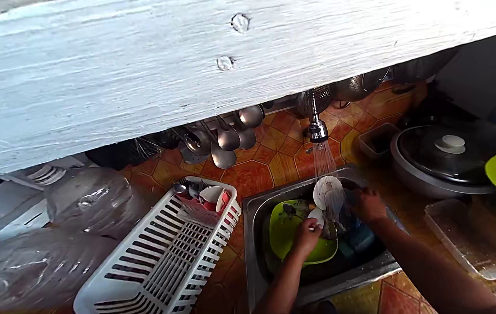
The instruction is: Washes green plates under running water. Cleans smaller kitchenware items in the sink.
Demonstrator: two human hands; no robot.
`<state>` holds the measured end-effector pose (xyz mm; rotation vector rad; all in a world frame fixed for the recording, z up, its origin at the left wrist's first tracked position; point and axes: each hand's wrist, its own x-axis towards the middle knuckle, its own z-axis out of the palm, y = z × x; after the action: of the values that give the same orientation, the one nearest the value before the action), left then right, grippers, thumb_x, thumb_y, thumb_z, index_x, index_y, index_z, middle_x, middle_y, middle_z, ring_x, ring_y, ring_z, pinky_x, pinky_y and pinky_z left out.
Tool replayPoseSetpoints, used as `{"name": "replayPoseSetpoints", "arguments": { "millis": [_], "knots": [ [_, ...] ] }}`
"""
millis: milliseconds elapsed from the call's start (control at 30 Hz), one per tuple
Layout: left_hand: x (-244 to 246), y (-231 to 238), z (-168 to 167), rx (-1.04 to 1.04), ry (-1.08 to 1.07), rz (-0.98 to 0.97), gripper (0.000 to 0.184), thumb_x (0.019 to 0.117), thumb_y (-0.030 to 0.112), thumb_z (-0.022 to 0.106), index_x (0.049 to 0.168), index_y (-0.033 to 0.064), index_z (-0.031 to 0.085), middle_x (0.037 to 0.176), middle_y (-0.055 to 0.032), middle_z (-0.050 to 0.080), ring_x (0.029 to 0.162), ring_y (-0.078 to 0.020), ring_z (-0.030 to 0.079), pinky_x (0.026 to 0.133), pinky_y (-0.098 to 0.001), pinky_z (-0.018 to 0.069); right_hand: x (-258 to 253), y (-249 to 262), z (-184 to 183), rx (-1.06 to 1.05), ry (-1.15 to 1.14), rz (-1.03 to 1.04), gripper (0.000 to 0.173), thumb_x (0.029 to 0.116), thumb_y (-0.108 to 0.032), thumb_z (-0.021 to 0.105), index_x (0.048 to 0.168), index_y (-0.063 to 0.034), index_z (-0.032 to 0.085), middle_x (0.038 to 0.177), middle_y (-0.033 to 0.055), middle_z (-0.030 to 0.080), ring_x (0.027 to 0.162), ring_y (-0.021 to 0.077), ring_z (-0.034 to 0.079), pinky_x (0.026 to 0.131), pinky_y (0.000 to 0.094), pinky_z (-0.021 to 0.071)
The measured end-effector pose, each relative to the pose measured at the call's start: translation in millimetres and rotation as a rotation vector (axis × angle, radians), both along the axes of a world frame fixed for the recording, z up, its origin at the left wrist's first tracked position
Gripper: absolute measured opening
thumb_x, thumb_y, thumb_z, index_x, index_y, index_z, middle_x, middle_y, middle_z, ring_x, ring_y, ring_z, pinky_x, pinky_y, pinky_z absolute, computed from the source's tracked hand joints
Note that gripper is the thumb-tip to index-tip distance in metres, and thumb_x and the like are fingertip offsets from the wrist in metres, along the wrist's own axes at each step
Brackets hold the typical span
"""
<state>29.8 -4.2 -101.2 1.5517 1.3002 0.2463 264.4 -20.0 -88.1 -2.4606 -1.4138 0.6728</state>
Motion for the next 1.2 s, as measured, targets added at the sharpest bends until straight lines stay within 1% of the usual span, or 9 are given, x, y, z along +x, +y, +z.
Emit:
{"name": "replayPoseSetpoints", "arguments": {
  "millis": [100,267,500,600,767,867,967,1067,1200],
  "knots": [
    [17,-4,-7,-0.214,-0.152,0.011,0.04,0.1075,0.017,0.052,0.142,-0.0034,0.051,0.135,-0.0237,0.057,0.106,-0.0293,0.067,0.091,-0.0437,0.0562,-10,-5,-8,0.024,-0.022,-0.062,0.042,0.0982,-0.015,0.062,0.137,0.0008,0.06,0.142,0.0261,0.056,0.134,0.0453,0.052,0.103,0.0594,0.0476],
    [27,-6,-12,-0.374,-0.209,0.046,0.044,0.1109,0.026,0.046,0.146,-0.0011,0.046,0.131,-0.0213,0.058,0.097,-0.0248,0.067,0.085,-0.0388,0.0565,0,-12,21,0.147,0.002,-0.176,0.031,0.104,-0.013,0.053,0.127,0.0043,0.063,0.129,0.0276,0.063,0.125,0.042,0.06,0.105,0.0564,0.0476],
    [46,-1,-14,-0.688,-0.601,0.252,0.072,0.1082,0.06,0.012,0.153,0.0087,0.034,0.131,-0.0226,0.059,0.096,-0.0335,0.067,0.081,-0.0478,0.056,1,-30,43,0.213,0.359,-0.298,0.027,0.1028,-0.018,0.058,0.111,0.0043,0.071,0.107,0.0253,0.07,0.1,0.0377,0.068,0.092,0.0563,0.0517],
    [42,2,-24,-0.824,-0.831,0.261,0.09,0.0972,0.078,0.007,0.145,0.0114,0.045,0.124,-0.0262,0.064,0.101,-0.0414,0.067,0.08,-0.0548,0.0565,-18,-38,17,0.185,0.542,-0.356,0.027,0.1018,-0.018,0.059,0.11,0.0051,0.07,0.101,0.024,0.069,0.088,0.0342,0.069,0.082,0.0535,0.0561],
    [27,-8,-28,-0.798,-0.738,0.411,0.077,0.1026,0.07,0.02,0.144,0.0105,0.046,0.122,-0.0256,0.063,0.099,-0.039,0.066,0.081,-0.0525,0.0559,-38,-45,-14,0.134,0.524,-0.241,0.05,0.0991,-0.015,0.065,0.147,-0.0044,0.053,0.127,0.0253,0.066,0.108,0.0377,0.068,0.095,0.0539,0.0533],
    [27,-13,-29,-0.736,-0.617,0.464,0.067,0.1059,0.06,0.034,0.146,0.0073,0.045,0.124,-0.0235,0.061,0.096,-0.0329,0.065,0.081,-0.0457,0.0556,-55,-45,-17,0.185,0.384,0.025,0.046,0.1062,-0.031,0.055,0.143,-0.0037,0.058,0.145,0.0234,0.057,0.137,0.0386,0.053,0.118,0.0548,0.0368],
    [27,-17,-32,-0.65,-0.61,0.506,0.05,0.1079,0.045,0.045,0.15,0.0171,0.04,0.119,-0.0197,0.062,0.089,-0.0299,0.065,0.075,-0.0437,0.0561,-69,-42,-19,0.176,0.384,0.124,0.059,0.1065,-0.054,0.043,0.136,-0.0077,0.065,0.141,0.019,0.062,0.136,0.0353,0.054,0.117,0.056,0.0375],
    [31,-24,-32,-0.537,-0.566,0.516,0.051,0.1072,0.037,0.052,0.153,0.0212,0.036,0.114,-0.0207,0.062,0.081,-0.0284,0.066,0.069,-0.0411,0.0565,-65,-37,-4,0.039,0.322,0.113,0.067,0.0984,-0.066,0.051,0.132,-0.01,0.067,0.132,0.0182,0.066,0.129,0.0368,0.059,0.109,0.0647,0.0401],
    [46,-41,-22,-0.394,-0.449,0.476,0.074,0.0976,0.02,0.071,0.157,0.0165,0.028,0.14,-0.0242,0.053,0.105,-0.0338,0.062,0.081,-0.0488,0.0531,-48,-27,22,-0.08,0.21,0.104,0.062,0.0979,-0.061,0.058,0.13,-0.0078,0.064,0.122,0.0209,0.069,0.119,0.0386,0.064,0.099,0.0604,0.0499]
  ]
}}
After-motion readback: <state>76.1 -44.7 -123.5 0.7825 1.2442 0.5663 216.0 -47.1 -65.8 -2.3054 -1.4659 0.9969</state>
